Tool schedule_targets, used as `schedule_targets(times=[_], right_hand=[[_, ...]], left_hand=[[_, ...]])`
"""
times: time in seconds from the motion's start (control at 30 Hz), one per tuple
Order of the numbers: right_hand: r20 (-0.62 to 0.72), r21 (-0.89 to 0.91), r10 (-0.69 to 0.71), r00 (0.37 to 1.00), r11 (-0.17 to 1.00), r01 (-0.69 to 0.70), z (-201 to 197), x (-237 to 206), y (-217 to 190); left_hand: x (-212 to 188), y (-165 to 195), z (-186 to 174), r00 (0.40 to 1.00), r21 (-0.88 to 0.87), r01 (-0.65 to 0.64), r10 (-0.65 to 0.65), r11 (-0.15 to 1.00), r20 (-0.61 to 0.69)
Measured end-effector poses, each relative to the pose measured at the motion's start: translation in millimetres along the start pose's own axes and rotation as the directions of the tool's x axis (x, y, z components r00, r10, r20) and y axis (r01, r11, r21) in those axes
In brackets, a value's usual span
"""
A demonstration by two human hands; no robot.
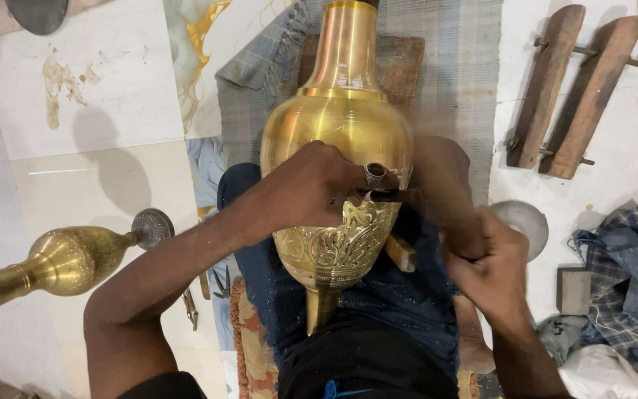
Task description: The person sits on the floor with a brass vase held between their legs and engraves decorative floral patterns into its surface, holding a chisel against the metal and striking it with a wooden mallet. They reposition the chisel and rotate the vase to work on different areas of the design.
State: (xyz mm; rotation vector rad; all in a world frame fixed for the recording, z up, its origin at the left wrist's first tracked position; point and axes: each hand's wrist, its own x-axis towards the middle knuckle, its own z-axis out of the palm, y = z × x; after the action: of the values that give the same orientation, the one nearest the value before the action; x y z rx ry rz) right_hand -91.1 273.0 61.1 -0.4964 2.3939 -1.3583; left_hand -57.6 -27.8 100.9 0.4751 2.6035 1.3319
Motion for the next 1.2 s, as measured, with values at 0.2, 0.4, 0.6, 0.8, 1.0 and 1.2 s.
schedule_targets(times=[0.2,0.4,0.6,0.8,1.0,1.2], right_hand=[[0.001,0.031,-0.027,1.000,0.999,0.027,0.2,-1.2,-0.2],[-0.027,-0.042,0.034,0.999,0.999,-0.035,4.8,-14.2,13.8],[-0.014,0.038,0.080,0.997,0.996,-0.079,0.7,-28.1,28.9],[-0.097,0.166,0.240,0.966,0.961,-0.222,4.6,-50.1,57.9],[0.149,0.335,0.488,0.860,0.794,-0.508,31.1,-66.0,99.1],[0.224,0.433,0.488,0.843,0.725,-0.535,24.5,-76.9,106.8]], left_hand=[[-2.3,-7.4,1.2,0.998,0.116,-0.059,0.061,0.992,-0.015],[-5.6,-14.9,4.7,0.992,0.067,-0.119,0.121,0.991,-0.035],[-5.3,-15.7,2.9,0.988,0.049,-0.137,0.140,0.989,-0.060],[-1.5,-13.3,-1.7,0.993,-0.025,-0.032,0.029,0.999,-0.117],[-10.3,-1.9,4.7,0.957,-0.460,0.083,-0.199,0.884,-0.210],[-8.6,-11.3,11.3,0.954,-0.439,0.039,-0.164,0.898,-0.251]])
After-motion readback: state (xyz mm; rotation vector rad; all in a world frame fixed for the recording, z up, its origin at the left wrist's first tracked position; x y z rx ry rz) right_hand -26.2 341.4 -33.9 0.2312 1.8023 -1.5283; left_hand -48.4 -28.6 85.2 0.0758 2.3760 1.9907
